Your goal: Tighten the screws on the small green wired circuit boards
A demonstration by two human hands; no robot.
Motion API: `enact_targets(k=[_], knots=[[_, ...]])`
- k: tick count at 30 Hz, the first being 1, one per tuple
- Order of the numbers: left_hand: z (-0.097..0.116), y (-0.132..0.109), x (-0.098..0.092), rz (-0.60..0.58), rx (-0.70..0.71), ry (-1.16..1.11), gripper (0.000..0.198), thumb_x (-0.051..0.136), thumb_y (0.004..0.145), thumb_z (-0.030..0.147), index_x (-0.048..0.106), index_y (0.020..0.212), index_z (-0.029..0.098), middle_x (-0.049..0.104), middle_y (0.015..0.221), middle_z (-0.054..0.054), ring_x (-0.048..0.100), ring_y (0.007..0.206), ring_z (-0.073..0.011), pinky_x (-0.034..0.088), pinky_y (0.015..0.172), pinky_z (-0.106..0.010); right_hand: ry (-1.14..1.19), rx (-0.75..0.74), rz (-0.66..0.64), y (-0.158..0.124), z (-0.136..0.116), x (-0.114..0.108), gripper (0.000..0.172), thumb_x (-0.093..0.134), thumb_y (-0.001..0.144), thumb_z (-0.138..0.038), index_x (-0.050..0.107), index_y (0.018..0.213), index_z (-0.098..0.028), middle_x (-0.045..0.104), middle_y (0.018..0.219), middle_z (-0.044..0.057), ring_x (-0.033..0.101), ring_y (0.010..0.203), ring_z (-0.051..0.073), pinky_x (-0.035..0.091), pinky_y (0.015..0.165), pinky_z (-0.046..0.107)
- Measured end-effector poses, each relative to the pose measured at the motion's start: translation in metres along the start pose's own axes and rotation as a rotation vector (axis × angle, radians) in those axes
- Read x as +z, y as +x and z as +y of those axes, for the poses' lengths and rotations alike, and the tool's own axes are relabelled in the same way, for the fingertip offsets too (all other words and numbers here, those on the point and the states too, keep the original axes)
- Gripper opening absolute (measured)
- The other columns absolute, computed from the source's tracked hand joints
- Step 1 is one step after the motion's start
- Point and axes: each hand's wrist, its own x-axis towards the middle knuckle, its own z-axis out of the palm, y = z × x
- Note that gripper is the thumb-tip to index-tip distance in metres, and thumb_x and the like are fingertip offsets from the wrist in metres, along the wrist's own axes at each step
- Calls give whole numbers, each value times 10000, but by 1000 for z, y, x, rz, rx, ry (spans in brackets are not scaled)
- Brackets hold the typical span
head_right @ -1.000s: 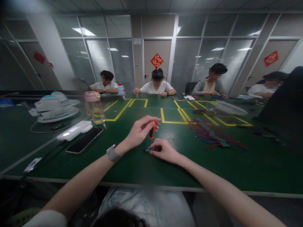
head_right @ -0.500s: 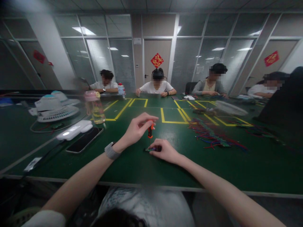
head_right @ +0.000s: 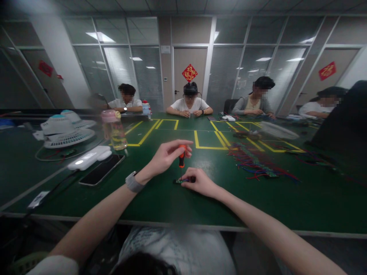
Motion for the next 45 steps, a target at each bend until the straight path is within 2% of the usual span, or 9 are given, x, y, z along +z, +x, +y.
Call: enact_targets(k=[3,7,16,23,29,32,39,42,45], knots=[[-4,0,2,67,43,60,224,568,892,260,688,1056,167,636,976,-79,616,893,-154,519,760,-261,1,-3,-3,0,2,0,125,696,808,-261,748,886,-179,659,824,46,608,751,178,471,685,289],[-6,1,4,183,73,167,171,671,814,265,727,956,189,535,865,-28,547,760,-111,484,631,-210,9,-3,-10,0,4,0,141,697,811,-286,749,895,-185,655,834,48,607,760,181,471,679,289],[2,1,-3,-56,-10,36,255,468,933,216,634,1110,137,606,888,-50,612,769,-119,509,724,-261,40,19,-26,0,1,-2,157,698,814,-291,753,905,-176,647,837,49,600,770,187,464,695,298],[-10,1,-2,178,53,293,212,636,844,324,689,1001,192,588,934,-42,570,851,-140,485,725,-243,11,28,-27,0,0,-2,157,700,807,-275,753,908,-167,635,822,49,585,743,177,460,662,285],[-4,1,-3,-42,10,86,293,492,926,238,617,1185,179,633,940,-53,612,762,-114,515,725,-262,23,23,-15,0,-1,-2,147,698,814,-295,754,885,-180,651,835,52,604,778,193,477,722,315],[-2,1,-1,-64,3,17,295,464,940,235,610,1187,165,650,969,-76,630,821,-134,526,766,-280,15,34,-19,0,-3,-2,133,697,813,-283,754,881,-184,652,831,50,606,773,190,484,719,312],[-10,-1,1,206,83,211,178,611,858,295,702,962,184,593,985,-62,591,837,-130,496,661,-211,-46,53,-9,0,-2,-3,147,709,789,-230,752,920,-180,656,828,48,595,724,172,478,665,289],[-16,-1,0,266,72,234,209,584,874,293,693,1016,185,599,939,-48,602,812,-122,501,695,-219,-64,68,6,0,-1,-5,163,707,785,-221,751,935,-175,666,830,50,590,697,163,477,657,287],[-21,0,-1,229,33,148,295,515,908,287,635,1154,176,616,954,-55,627,798,-124,517,701,-234,-36,63,9,-1,0,-7,164,690,798,-244,749,933,-172,678,868,62,609,731,170,491,676,290]])
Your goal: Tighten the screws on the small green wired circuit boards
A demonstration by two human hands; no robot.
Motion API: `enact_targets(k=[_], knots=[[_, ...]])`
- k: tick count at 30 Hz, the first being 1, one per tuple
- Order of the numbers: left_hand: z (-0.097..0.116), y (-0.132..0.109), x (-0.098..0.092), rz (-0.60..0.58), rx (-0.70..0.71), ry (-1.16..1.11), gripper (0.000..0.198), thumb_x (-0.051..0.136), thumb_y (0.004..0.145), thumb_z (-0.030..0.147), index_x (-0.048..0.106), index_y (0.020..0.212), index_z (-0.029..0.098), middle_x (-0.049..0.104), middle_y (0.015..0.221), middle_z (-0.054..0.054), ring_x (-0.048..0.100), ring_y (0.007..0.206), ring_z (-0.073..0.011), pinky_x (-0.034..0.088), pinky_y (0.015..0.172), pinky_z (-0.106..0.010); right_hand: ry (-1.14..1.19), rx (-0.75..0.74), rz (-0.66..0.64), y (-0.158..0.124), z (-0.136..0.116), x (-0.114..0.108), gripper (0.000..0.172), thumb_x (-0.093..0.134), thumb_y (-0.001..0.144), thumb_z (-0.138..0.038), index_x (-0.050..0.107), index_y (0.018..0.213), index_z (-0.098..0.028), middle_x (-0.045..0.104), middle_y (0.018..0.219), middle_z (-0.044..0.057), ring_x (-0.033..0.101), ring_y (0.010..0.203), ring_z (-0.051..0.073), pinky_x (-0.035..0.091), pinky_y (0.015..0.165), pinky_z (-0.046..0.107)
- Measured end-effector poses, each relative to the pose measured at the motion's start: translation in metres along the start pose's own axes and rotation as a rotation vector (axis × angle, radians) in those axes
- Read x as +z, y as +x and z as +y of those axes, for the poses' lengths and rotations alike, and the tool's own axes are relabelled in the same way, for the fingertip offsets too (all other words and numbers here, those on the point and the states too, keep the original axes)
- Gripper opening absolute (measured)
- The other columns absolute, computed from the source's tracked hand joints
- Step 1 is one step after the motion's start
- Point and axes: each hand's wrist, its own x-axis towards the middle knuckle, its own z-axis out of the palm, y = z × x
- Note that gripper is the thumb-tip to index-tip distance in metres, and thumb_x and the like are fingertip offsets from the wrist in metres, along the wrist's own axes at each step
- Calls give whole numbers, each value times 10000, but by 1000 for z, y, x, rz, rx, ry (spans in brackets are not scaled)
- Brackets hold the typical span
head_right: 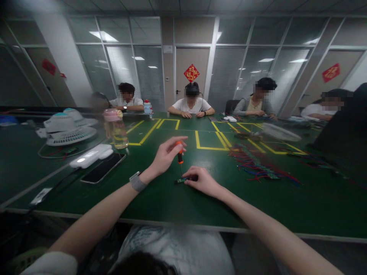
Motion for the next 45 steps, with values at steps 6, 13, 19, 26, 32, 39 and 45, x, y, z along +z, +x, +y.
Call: enact_targets(k=[6,13,19,26,32,39,45], knots=[[-5,1,0,0,-19,-37,380,519,906,261,541,1277,183,630,997,-65,638,773,-119,536,698,-244,19,2,13,0,0,1,138,692,795,-246,748,895,-171,674,862,63,617,770,180,491,684,289],[0,-1,-1,-15,49,77,313,533,909,288,622,1199,213,625,1109,-81,633,937,-157,530,796,-263,9,3,14,-1,-2,3,161,707,776,-240,739,919,-174,666,882,60,619,788,185,493,704,302],[0,-1,0,-17,-5,31,322,492,930,279,610,1214,185,654,1064,-95,667,871,-153,536,742,-246,30,7,26,-1,-3,3,118,682,799,-243,736,875,-171,664,844,53,604,743,169,488,684,292],[1,-2,2,-33,7,1,326,510,916,259,609,1220,192,652,1064,-94,668,874,-153,552,739,-253,30,9,53,-2,-3,6,91,672,786,-206,719,851,-164,659,822,47,586,714,159,474,664,285],[3,-2,2,-31,49,103,321,548,896,267,632,1201,217,626,1006,-66,646,855,-140,550,733,-238,-7,30,90,-2,-7,9,67,661,773,-182,705,819,-161,645,773,36,573,685,155,458,631,272],[6,-3,2,-40,60,113,306,534,901,245,631,1189,205,637,1051,-77,655,884,-153,557,763,-257,-9,-17,97,-1,-7,10,73,657,769,-169,696,830,-167,647,828,48,597,736,171,470,662,283],[7,-4,3,-72,58,80,299,536,894,215,619,1179,184,646,1137,-99,659,962,-176,568,796,-276,7,4,101,0,-8,10,57,658,759,-159,682,809,-170,655,818,41,597,717,167,470,658,285]])
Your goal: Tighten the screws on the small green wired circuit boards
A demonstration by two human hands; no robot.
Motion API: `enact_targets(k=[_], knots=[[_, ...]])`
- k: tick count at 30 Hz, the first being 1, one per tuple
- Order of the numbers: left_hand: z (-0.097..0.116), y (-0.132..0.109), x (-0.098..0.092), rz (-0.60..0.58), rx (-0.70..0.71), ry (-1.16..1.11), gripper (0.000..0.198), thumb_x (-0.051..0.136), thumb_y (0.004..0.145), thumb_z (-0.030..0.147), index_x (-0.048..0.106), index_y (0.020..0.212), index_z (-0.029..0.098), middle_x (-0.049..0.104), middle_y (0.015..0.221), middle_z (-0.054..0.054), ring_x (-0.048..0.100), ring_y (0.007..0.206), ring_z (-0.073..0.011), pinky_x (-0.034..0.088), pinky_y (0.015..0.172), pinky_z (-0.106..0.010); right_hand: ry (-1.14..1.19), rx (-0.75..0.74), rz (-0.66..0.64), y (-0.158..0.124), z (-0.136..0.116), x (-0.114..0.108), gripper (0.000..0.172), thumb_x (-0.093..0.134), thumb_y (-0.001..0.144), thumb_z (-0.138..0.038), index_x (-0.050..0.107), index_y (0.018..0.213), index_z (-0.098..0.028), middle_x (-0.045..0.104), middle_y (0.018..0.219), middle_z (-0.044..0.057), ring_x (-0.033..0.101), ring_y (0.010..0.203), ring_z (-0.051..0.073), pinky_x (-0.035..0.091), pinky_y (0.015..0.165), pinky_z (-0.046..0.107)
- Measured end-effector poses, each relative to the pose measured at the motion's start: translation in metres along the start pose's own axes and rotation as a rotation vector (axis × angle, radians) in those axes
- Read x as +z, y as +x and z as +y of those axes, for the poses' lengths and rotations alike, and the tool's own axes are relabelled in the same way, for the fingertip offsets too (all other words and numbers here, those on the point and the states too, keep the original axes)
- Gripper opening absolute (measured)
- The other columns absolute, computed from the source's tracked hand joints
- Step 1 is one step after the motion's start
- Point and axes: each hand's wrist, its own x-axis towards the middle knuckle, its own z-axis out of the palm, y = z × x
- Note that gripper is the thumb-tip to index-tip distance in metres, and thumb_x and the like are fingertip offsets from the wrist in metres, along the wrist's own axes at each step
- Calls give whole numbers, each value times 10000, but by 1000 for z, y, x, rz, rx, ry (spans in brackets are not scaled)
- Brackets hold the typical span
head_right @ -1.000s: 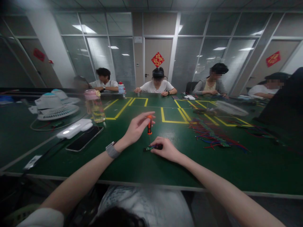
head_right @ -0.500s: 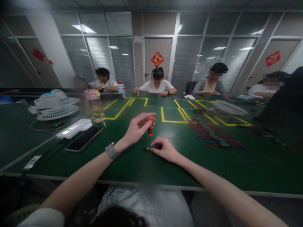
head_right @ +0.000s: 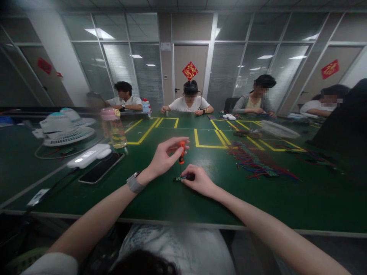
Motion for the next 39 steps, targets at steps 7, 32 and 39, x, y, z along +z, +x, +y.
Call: enact_targets(k=[7,32,39], knots=[[4,2,1,5,70,55,185,611,850,192,679,1021,168,649,980,-69,630,899,-152,548,767,-250,-2,-2,2,0,2,1,49,657,762,-148,681,800,-167,649,806,36,589,710,163,466,662,282],[1,0,9,-12,-8,-141,303,565,889,202,610,1188,174,670,1033,-81,675,882,-155,600,791,-298,2,41,1,4,8,3,79,766,728,-249,765,762,-177,631,729,27,577,678,161,441,619,274],[0,-4,18,170,145,133,149,623,849,209,660,991,184,562,911,-30,576,783,-110,531,616,-194,18,41,20,4,9,5,85,765,732,-258,764,756,-176,648,754,35,604,731,178,462,658,289]])
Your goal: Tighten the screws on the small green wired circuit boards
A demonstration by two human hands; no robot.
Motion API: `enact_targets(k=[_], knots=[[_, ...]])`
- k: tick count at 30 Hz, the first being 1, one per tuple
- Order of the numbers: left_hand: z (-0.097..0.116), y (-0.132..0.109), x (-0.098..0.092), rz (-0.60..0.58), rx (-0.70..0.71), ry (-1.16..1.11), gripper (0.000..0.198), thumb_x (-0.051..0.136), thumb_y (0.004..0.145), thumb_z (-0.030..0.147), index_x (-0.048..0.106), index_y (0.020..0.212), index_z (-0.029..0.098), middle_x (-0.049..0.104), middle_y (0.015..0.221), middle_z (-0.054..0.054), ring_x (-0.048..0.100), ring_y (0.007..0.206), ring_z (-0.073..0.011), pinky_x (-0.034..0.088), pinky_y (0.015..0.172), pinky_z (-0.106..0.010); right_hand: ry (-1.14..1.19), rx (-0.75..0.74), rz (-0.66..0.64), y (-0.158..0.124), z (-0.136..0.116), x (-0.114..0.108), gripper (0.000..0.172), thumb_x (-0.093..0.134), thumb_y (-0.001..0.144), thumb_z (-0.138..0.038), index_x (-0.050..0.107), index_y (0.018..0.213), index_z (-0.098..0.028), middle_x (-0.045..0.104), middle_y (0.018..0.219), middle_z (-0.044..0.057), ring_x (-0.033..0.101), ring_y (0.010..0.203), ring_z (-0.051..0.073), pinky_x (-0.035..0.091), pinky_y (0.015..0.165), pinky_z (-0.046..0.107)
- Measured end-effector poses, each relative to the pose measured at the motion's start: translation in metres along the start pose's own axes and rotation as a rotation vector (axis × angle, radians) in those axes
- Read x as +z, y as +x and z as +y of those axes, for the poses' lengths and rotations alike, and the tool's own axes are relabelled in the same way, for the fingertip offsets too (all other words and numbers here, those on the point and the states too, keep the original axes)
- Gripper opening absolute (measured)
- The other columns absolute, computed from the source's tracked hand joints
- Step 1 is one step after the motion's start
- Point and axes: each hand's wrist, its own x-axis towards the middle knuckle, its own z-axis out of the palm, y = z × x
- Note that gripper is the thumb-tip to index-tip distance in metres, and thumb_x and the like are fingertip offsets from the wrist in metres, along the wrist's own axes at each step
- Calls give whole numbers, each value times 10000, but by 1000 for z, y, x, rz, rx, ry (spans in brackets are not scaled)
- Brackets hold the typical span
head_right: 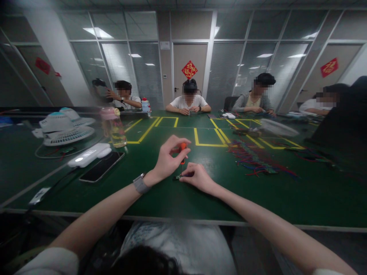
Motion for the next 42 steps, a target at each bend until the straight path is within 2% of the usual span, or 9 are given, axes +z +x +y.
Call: enact_targets(k=[3,6,11,15,20,28,34,39,42], knots=[[-2,-2,-1,127,102,146,103,685,810,245,666,885,178,503,785,2,512,697,-96,484,598,-196,0,-1,3,0,0,0,80,773,721,-240,767,765,-173,644,746,34,602,723,177,465,656,289],[-3,-2,-5,74,137,161,141,642,849,288,673,936,182,534,799,-13,538,743,-119,501,690,-245,0,7,11,-1,-1,0,57,775,710,-206,766,753,-169,644,735,35,603,722,179,463,650,284],[0,4,-4,-121,-77,-202,280,424,962,249,633,1140,193,612,1150,-95,635,990,-176,544,845,-310,-60,2,14,0,-2,1,33,756,725,-198,759,741,-169,645,720,29,589,667,160,449,613,266],[0,6,-2,-107,-201,-401,265,499,932,253,629,1142,157,651,1121,-107,673,926,-174,582,806,-315,-132,-30,4,1,-5,0,35,739,739,-199,749,745,-166,637,717,28,571,636,149,431,590,259],[-4,6,-4,-59,-210,-363,244,538,912,271,645,1099,155,650,1084,-97,676,883,-159,589,765,-285,-141,-70,-47,-1,-13,-5,75,678,755,-141,741,791,-163,630,739,24,565,627,138,438,592,251],[-5,4,-6,-10,-73,-20,145,652,838,295,700,946,210,560,901,-32,583,838,-129,534,689,-213,-148,-75,-43,-2,-11,-5,81,669,756,-138,736,790,-168,638,757,26,569,632,139,447,602,257],[-6,3,-3,-93,-104,-161,276,486,942,272,627,1171,211,624,1112,-80,651,923,-143,555,779,-248,-176,-96,-41,-5,-8,-3,82,657,787,-156,731,822,-157,635,769,35,583,671,153,459,630,266],[-7,2,-4,-74,-129,-201,272,521,926,288,630,1154,187,649,1077,-84,682,878,-144,577,753,-246,-228,-127,-87,-4,-14,-14,173,674,828,-291,727,939,-169,651,869,57,607,716,169,478,661,280],[-7,2,-4,-69,-140,-183,274,524,924,295,631,1154,190,650,1086,-85,685,862,-139,577,742,-240,-303,-136,-33,-2,-30,-32,205,621,875,-348,730,937,-185,671,877,70,617,753,195,483,714,318]])
